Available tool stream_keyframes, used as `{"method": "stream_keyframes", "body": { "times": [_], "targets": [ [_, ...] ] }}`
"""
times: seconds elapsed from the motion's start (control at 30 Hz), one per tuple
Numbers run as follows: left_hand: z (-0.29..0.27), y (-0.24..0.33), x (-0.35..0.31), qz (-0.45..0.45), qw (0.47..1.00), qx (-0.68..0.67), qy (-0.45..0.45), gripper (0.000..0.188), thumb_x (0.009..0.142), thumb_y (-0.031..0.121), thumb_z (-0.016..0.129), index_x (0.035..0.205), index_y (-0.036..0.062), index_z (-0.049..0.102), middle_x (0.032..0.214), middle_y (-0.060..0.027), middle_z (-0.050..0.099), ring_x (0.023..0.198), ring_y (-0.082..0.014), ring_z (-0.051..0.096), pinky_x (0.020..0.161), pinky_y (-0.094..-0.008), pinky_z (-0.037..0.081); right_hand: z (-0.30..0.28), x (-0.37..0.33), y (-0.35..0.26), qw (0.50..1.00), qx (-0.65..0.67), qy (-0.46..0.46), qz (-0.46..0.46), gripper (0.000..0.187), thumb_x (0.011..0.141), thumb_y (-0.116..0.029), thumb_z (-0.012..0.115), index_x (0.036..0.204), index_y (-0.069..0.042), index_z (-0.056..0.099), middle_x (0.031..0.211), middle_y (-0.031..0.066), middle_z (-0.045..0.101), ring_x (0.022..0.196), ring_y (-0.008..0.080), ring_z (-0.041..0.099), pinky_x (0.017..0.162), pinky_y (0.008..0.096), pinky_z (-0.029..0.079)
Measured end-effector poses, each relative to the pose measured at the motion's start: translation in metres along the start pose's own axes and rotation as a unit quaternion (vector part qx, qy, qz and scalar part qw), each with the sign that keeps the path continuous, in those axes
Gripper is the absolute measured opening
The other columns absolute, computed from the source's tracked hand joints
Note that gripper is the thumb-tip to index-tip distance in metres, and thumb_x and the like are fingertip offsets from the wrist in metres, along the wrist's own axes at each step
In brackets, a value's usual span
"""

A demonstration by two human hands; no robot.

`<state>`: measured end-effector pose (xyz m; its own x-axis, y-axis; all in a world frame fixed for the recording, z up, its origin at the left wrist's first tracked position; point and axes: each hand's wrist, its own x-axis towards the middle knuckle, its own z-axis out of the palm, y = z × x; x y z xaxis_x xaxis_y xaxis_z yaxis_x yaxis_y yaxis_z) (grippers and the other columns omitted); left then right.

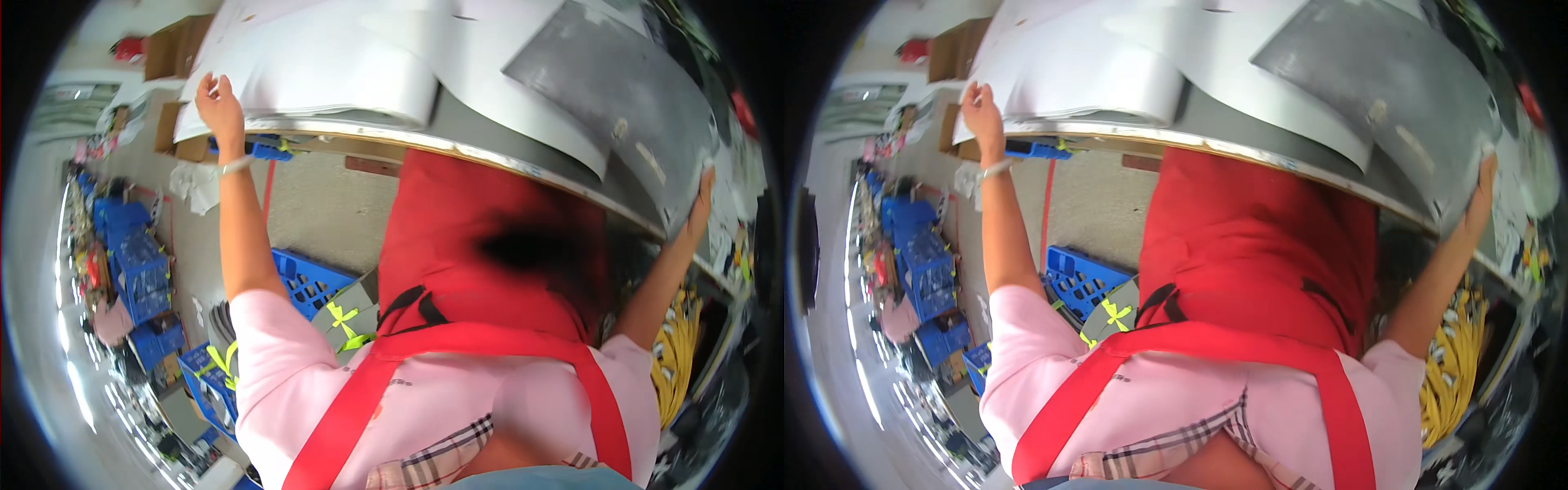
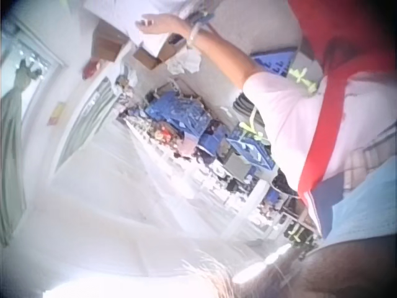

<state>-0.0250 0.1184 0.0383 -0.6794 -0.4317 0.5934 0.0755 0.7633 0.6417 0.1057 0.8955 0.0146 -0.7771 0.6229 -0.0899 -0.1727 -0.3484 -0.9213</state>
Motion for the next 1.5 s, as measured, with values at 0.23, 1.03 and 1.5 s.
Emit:
{"method": "stream_keyframes", "body": {
  "times": [0.23, 1.03, 1.5],
  "targets": [
    [0.062, 0.259, -0.242, -0.221, 0.729, -0.367, -0.534, 0.040, 0.107, 0.028, 0.058, 0.123, -0.0081, 0.067, 0.112, -0.0158, 0.072, 0.103, -0.0214, 0.071, 0.096, -0.0332, 0.056, 0.016, 0.000, -0.038, 0.996, 0.040, -0.063, -0.048, 0.042, 0.106, -0.029, 0.059, 0.142, -0.008, 0.054, 0.135, 0.0083, 0.062, 0.121, 0.0235, 0.061, 0.104, 0.0392, 0.049],
    [0.209, 0.374, -0.393, 0.426, 0.805, -0.111, -0.398, 0.058, 0.086, 0.034, 0.077, 0.139, 0.0218, 0.059, 0.146, -0.0135, 0.050, 0.140, -0.0373, 0.043, 0.116, -0.0577, 0.029, -0.033, 0.014, -0.079, 0.995, 0.026, -0.004, -0.095, 0.049, 0.107, -0.033, 0.057, 0.143, 0.001, 0.052, 0.138, 0.0168, 0.062, 0.125, 0.0315, 0.062, 0.111, 0.0459, 0.048],
    [0.136, 0.272, -0.277, 0.266, 0.866, -0.180, -0.384, 0.016, 0.093, 0.009, 0.070, 0.107, 0.0031, 0.073, 0.105, -0.0161, 0.071, 0.096, -0.0360, 0.068, 0.086, -0.0410, 0.055, 0.023, 0.050, 0.055, 0.904, -0.382, -0.191, 0.001, 0.013, 0.093, -0.018, 0.073, 0.091, -0.005, 0.069, 0.080, -0.0015, 0.061, 0.072, 0.0087, 0.052, 0.065, 0.0275, 0.043]
  ]
}}
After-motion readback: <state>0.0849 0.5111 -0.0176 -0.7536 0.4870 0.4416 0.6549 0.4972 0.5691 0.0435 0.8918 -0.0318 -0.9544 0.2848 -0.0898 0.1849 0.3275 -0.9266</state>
